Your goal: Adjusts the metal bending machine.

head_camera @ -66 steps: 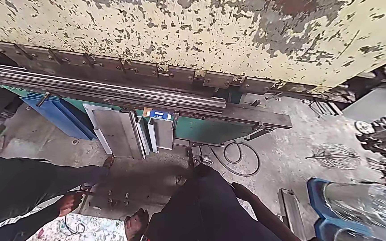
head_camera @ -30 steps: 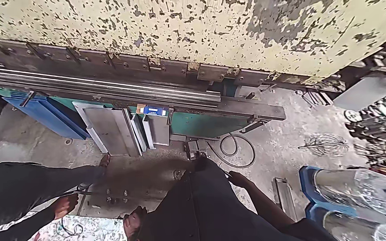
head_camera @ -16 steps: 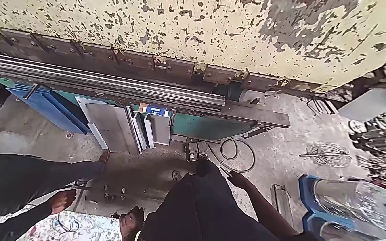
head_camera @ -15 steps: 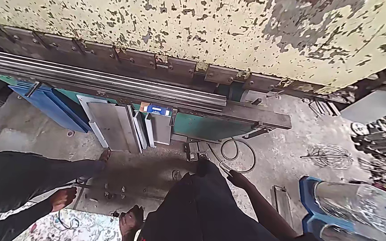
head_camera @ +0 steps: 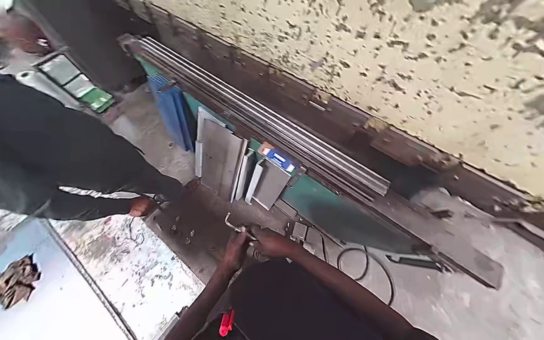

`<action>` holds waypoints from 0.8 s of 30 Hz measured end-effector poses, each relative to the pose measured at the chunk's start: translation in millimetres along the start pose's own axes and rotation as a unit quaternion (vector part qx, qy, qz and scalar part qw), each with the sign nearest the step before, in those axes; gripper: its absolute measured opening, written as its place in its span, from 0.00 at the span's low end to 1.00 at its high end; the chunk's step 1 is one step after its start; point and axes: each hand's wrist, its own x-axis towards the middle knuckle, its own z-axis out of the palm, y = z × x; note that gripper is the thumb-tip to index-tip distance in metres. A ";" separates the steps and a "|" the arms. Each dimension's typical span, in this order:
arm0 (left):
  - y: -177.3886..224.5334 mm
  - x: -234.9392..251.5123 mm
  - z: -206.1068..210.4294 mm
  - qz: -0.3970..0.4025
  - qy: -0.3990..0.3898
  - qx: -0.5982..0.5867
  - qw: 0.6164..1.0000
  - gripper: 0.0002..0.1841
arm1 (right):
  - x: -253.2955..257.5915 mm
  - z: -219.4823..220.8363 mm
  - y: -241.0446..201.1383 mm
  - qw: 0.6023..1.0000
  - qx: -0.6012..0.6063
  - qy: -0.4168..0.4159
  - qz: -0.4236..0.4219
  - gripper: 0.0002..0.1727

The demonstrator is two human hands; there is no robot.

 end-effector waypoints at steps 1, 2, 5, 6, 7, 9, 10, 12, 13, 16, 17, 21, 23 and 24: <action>9.0 -2.4 8.9 0.024 0.054 -0.074 0.995 0.28 | 7.9 -4.0 -12.1 0.999 -0.019 -0.023 -0.038 0.25; 19.5 -5.8 11.5 0.038 0.131 -0.121 0.983 0.30 | 12.8 -7.6 -18.0 0.996 -0.028 -0.037 -0.072 0.24; 38.2 -25.0 -31.1 0.083 0.321 -0.077 0.940 0.21 | 14.4 -19.8 -6.5 0.990 -0.045 -0.052 -0.126 0.18; 38.4 -36.9 -55.5 0.096 0.365 0.022 0.926 0.17 | 11.4 -23.4 4.1 0.990 -0.037 -0.051 -0.124 0.17; 39.0 -51.8 -81.1 0.084 0.395 0.150 0.902 0.17 | 8.0 -27.2 15.7 0.992 -0.026 -0.053 -0.108 0.18; 39.4 -87.4 -125.0 -0.036 0.403 0.412 0.817 0.24 | -2.3 -29.5 44.7 0.997 -0.020 -0.064 -0.048 0.20; 34.2 -103.6 -140.2 -0.118 0.389 0.491 0.770 0.25 | -8.7 -27.8 61.8 0.997 -0.031 -0.072 -0.016 0.21; 7.3 -130.4 -168.3 -0.232 0.366 0.577 0.692 0.25 | -20.9 -19.4 97.0 0.994 -0.074 -0.082 0.027 0.22; -10.7 -142.5 -181.1 -0.258 0.361 0.603 0.663 0.26 | -27.5 -14.1 111.9 0.990 -0.094 -0.090 0.049 0.22; -53.1 -169.4 -203.8 -0.285 0.343 0.643 0.623 0.29 | -48.9 3.2 151.0 0.988 -0.099 -0.095 0.074 0.20; -60.2 -175.3 -205.4 -0.289 0.335 0.654 0.614 0.30 | -56.7 9.3 160.9 0.989 -0.086 -0.089 0.082 0.20; -38.7 -176.2 -179.6 -0.307 0.282 0.681 0.602 0.26 | -81.0 30.5 186.3 0.982 -0.077 -0.082 0.149 0.21; -37.1 -175.2 -178.4 -0.308 0.262 0.697 0.592 0.30 | -89.2 37.7 195.5 0.976 -0.077 -0.080 0.185 0.21; -36.8 -174.8 -181.1 -0.308 0.252 0.712 0.579 0.32 | -95.7 44.2 199.8 0.974 -0.068 -0.075 0.203 0.21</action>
